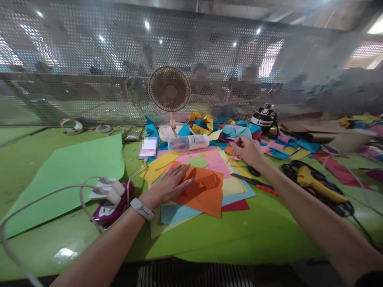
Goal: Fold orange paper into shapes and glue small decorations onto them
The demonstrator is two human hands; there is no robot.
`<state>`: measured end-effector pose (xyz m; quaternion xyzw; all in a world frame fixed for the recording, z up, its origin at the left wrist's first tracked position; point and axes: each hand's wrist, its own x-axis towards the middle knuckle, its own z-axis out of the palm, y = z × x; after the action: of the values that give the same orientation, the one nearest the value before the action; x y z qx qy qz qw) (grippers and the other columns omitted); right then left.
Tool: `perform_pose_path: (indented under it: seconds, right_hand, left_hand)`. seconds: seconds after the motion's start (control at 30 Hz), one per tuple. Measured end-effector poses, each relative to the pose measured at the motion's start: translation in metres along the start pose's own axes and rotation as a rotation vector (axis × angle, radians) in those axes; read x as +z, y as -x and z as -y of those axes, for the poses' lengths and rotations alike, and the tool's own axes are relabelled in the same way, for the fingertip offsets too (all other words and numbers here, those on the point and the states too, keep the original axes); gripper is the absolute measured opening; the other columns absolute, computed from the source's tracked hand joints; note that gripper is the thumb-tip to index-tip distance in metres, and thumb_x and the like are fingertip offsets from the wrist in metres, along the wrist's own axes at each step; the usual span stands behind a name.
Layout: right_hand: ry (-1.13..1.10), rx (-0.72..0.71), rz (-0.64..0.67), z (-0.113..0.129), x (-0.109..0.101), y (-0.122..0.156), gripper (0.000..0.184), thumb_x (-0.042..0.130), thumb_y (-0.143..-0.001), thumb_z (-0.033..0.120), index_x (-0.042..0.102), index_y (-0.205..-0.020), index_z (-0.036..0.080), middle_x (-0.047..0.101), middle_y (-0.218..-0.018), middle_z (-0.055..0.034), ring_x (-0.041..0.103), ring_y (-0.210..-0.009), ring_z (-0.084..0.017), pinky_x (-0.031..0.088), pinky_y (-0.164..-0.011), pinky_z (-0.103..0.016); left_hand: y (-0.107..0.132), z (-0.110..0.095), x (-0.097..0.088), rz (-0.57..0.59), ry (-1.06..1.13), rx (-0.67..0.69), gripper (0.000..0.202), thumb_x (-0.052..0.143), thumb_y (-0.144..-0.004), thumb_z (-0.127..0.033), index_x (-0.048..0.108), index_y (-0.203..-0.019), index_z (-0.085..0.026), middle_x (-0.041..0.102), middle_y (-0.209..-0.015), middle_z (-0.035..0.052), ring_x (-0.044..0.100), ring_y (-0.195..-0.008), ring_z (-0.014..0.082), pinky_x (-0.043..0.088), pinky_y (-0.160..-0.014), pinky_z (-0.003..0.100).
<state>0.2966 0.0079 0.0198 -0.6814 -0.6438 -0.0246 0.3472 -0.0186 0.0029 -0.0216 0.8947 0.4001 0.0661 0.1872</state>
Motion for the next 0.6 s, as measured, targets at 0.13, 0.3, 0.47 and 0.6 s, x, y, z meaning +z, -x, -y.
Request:
perform_pose_path:
  seconds: [0.13, 0.3, 0.47, 0.6]
  right_hand:
    - [-0.144, 0.104, 0.219, 0.004, 0.005, 0.003, 0.027, 0.046, -0.084, 0.036, 0.056, -0.065, 0.020, 0.063, -0.049, -0.0020, 0.059, -0.042, -0.016, 0.044, -0.048, -0.025]
    - [-0.133, -0.008, 0.096, 0.016, 0.014, 0.009, 0.016, 0.044, -0.085, 0.027, 0.059, -0.084, 0.020, 0.066, -0.057, -0.0004, 0.064, -0.052, -0.017, 0.046, -0.058, -0.025]
    - [-0.127, -0.118, 0.029, 0.025, 0.017, 0.022, 0.016, 0.044, -0.087, 0.029, 0.056, -0.093, 0.020, 0.066, -0.061, -0.0009, 0.065, -0.059, -0.018, 0.044, -0.059, -0.025]
    - [-0.200, -0.159, 0.148, 0.031, 0.026, 0.032, 0.018, 0.044, -0.088, 0.031, 0.054, -0.098, 0.020, 0.064, -0.058, 0.0010, 0.064, -0.058, -0.017, 0.043, -0.058, -0.024]
  left_hand:
    - [0.003, -0.005, -0.007, 0.036, 0.019, -0.007, 0.068, 0.027, -0.091, -0.062, 0.024, -0.146, -0.022, 0.022, -0.153, 0.0076, 0.017, -0.141, 0.0263, 0.013, -0.114, 0.044]
    - [0.003, -0.004, -0.006, 0.029, -0.001, -0.001, 0.069, 0.027, -0.091, -0.062, 0.029, -0.145, -0.020, 0.024, -0.152, 0.0085, 0.019, -0.140, 0.0265, 0.013, -0.114, 0.043]
    - [0.000, 0.003, 0.001, -0.010, -0.081, 0.031, 0.065, 0.025, -0.091, -0.062, 0.029, -0.145, -0.025, 0.019, -0.154, 0.0042, 0.011, -0.142, 0.0254, 0.007, -0.114, 0.045]
    - [-0.001, 0.005, 0.004, -0.021, -0.115, -0.005, 0.067, 0.024, -0.090, -0.064, 0.026, -0.146, -0.026, 0.015, -0.154, 0.0037, 0.006, -0.143, 0.0255, 0.004, -0.114, 0.046]
